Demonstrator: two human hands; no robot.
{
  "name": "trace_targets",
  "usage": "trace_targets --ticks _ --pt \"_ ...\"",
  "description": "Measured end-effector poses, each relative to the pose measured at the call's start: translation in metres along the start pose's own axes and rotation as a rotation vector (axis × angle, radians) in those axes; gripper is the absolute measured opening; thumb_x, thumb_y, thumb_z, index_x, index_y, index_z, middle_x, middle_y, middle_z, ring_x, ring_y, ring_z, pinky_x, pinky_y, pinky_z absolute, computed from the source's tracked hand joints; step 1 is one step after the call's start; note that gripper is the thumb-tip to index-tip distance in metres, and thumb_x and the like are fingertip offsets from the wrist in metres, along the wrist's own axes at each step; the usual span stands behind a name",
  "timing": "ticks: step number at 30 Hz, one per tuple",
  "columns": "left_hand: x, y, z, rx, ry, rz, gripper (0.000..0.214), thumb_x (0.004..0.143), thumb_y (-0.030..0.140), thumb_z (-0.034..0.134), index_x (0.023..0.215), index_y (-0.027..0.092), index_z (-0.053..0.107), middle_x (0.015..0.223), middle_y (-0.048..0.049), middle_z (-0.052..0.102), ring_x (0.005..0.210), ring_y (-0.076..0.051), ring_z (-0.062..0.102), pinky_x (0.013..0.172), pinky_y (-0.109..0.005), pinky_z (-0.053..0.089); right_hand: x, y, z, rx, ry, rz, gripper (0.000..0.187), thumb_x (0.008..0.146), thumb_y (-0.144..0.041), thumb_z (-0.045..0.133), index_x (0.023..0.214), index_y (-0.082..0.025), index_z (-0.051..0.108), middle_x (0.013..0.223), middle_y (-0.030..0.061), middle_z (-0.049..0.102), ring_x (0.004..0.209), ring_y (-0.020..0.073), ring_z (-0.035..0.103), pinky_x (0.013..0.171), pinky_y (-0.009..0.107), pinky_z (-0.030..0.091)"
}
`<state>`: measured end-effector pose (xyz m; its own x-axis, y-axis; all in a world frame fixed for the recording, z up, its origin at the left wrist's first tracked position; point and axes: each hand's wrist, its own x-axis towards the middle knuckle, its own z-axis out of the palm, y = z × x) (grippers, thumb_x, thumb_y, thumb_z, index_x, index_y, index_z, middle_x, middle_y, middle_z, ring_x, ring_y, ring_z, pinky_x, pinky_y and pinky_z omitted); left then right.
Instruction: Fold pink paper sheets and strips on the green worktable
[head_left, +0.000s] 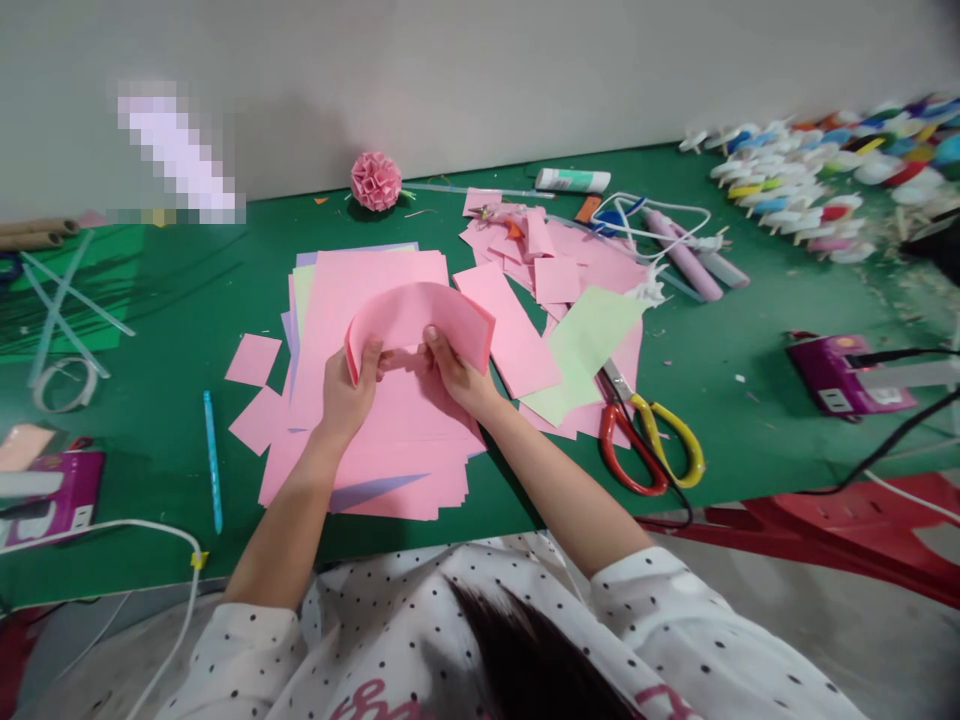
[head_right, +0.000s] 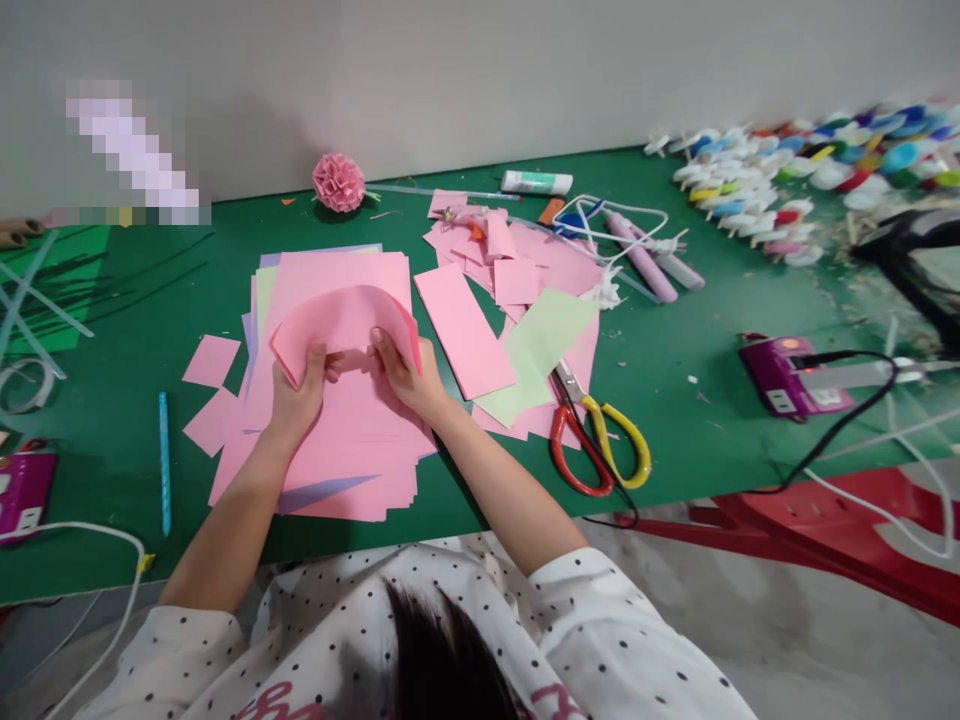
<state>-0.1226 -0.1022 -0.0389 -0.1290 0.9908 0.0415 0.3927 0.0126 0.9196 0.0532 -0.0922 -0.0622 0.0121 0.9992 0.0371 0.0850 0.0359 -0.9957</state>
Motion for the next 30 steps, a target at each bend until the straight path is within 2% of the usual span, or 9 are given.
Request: trace_targets --ticks 5,9,12,14,18,22,25,27,30 --pt "0.007 -0.002 -0.005 0.103 0.084 0.022 0.073 0.098 0.075 0.03 0.063 0.021 0.065 0.064 -0.0076 0.072 0.065 -0.019 0.07 0.072 -0.032 0.053 0.002 0.005 0.006 0.192 0.035 0.11 0.057 0.089 -0.074 0.059 0.078 -0.02 0.069 0.063 0.0012 0.064 0.057 0.0146 0.064 0.061 0.028 0.054" --pt "0.008 -0.002 -0.005 0.095 0.116 0.006 0.076 0.099 0.075 0.026 0.061 0.021 0.064 0.064 -0.0079 0.071 0.067 -0.019 0.071 0.071 -0.03 0.052 0.003 0.003 0.006 0.162 0.026 0.074 0.057 0.091 -0.072 0.058 0.073 -0.019 0.07 0.064 0.0028 0.067 0.061 0.015 0.066 0.066 0.029 0.055" --pt "0.008 0.0 -0.005 -0.01 0.154 -0.032 0.076 0.098 0.076 0.026 0.064 0.021 0.064 0.063 -0.0065 0.069 0.061 -0.016 0.067 0.061 -0.028 0.05 0.004 0.001 0.004 0.143 0.011 0.059 0.058 0.094 -0.07 0.055 0.074 -0.019 0.073 0.066 0.0045 0.071 0.064 0.0153 0.069 0.072 0.029 0.056" --pt "0.011 0.001 -0.006 -0.14 0.21 -0.045 0.072 0.098 0.077 0.027 0.073 0.02 0.065 0.064 -0.0042 0.068 0.053 -0.013 0.062 0.051 -0.026 0.046 0.005 0.001 0.004 0.177 0.011 0.106 0.06 0.094 -0.072 0.053 0.077 -0.019 0.075 0.068 0.0058 0.073 0.063 0.0155 0.069 0.068 0.029 0.055" --pt "0.018 0.003 -0.009 -0.36 0.274 -0.034 0.068 0.094 0.08 0.037 0.077 0.02 0.065 0.064 -0.0022 0.063 0.046 -0.01 0.057 0.037 -0.022 0.035 0.004 -0.002 0.007 0.184 0.021 0.152 0.066 0.096 -0.074 0.046 0.088 -0.017 0.079 0.076 0.01 0.077 0.07 0.0193 0.074 0.069 0.031 0.057" --pt "0.017 0.001 -0.005 -0.436 0.061 -0.06 0.07 0.091 0.082 0.04 0.077 0.019 0.067 0.064 -0.0029 0.061 0.045 -0.011 0.056 0.035 -0.023 0.033 0.002 -0.008 0.003 0.059 -0.006 -0.009 0.059 0.101 -0.065 0.044 0.121 -0.02 0.075 0.114 0.0129 0.08 0.093 0.0235 0.077 0.09 0.039 0.06" --pt "0.013 0.002 -0.002 -0.438 -0.092 -0.043 0.068 0.091 0.081 0.044 0.078 0.019 0.067 0.068 -0.0036 0.062 0.052 -0.012 0.057 0.04 -0.025 0.037 0.003 -0.007 -0.003 -0.076 -0.112 -0.239 0.052 0.098 -0.044 0.058 0.147 -0.026 0.06 0.147 0.0079 0.064 0.13 0.0272 0.065 0.108 0.043 0.054" --pt "0.01 0.004 0.0 -0.411 -0.092 0.004 0.061 0.091 0.077 0.05 0.074 0.02 0.064 0.067 -0.0027 0.06 0.058 -0.014 0.057 0.049 -0.026 0.041 0.003 -0.005 -0.005 -0.142 -0.167 -0.329 0.057 0.095 -0.026 0.056 0.152 -0.028 0.054 0.155 0.004 0.058 0.142 0.0256 0.056 0.118 0.045 0.047" --pt "0.008 0.005 0.001 -0.413 -0.094 0.035 0.052 0.091 0.066 0.062 0.068 0.02 0.055 0.066 -0.0002 0.053 0.062 -0.014 0.051 0.056 -0.027 0.04 0.003 -0.003 -0.003 -0.223 -0.215 -0.354 0.064 0.091 -0.013 0.05 0.152 -0.031 0.054 0.152 0.0011 0.06 0.141 0.0238 0.057 0.121 0.048 0.044"
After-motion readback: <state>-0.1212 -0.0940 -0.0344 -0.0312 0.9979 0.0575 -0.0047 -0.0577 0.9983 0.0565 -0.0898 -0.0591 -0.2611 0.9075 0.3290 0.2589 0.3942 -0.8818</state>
